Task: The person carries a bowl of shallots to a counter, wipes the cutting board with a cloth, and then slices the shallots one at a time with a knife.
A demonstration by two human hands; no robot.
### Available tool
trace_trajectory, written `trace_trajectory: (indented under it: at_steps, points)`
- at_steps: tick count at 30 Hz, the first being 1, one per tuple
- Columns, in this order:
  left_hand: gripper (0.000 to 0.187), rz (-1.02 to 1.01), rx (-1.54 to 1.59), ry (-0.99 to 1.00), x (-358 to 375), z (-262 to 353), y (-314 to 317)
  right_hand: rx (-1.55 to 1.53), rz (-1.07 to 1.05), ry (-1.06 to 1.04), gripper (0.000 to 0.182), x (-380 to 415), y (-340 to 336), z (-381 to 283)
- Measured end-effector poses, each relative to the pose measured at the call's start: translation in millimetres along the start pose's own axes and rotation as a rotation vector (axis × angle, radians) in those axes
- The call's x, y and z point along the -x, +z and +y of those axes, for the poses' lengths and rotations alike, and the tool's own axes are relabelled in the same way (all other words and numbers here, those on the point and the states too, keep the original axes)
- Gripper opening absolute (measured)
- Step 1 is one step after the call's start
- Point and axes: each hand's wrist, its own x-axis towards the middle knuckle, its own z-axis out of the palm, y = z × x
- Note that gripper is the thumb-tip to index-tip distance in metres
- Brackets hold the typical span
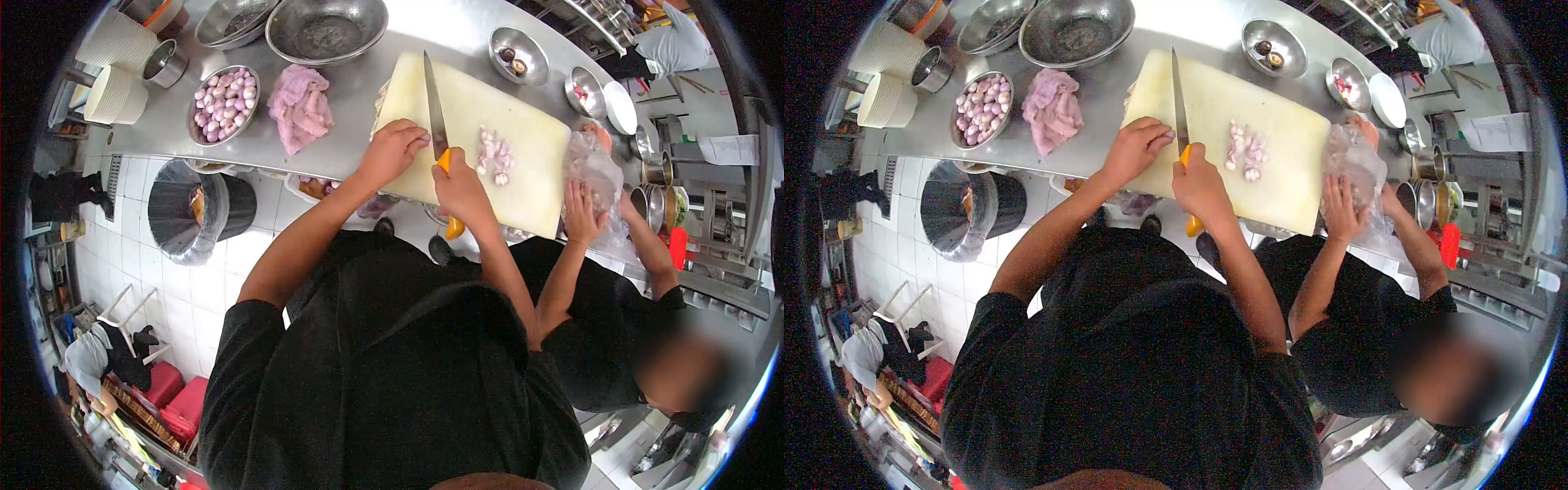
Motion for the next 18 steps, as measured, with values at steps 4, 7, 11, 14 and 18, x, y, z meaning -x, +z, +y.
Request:
trace_trajectory:
  at_steps: [4,7,11,14,18]
  points:
    - [0.018,0.010,-0.002,0.015,-0.5,0.7,-1.3,-0.082,-0.063,0.111,0.030,18.1,-11.9,-29.4]
    - [0.018,0.007,0.021,0.000,-0.6,0.5,-1.7,0.061,0.114,-0.104,0.029,-22.2,30.9,19.3]
    - [0.017,-0.008,0.030,0.011,0.0,-1.2,-2.3,-0.013,0.057,-0.072,0.027,-22.4,20.8,16.7]
    - [0.017,-0.003,-0.003,0.002,0.2,-1.8,-0.8,-0.041,-0.041,0.033,0.026,4.7,-9.2,-21.7]
    - [0.017,-0.004,0.011,-0.010,0.8,-2.4,-0.3,-0.046,-0.054,0.066,0.026,11.3,-9.2,-27.4]
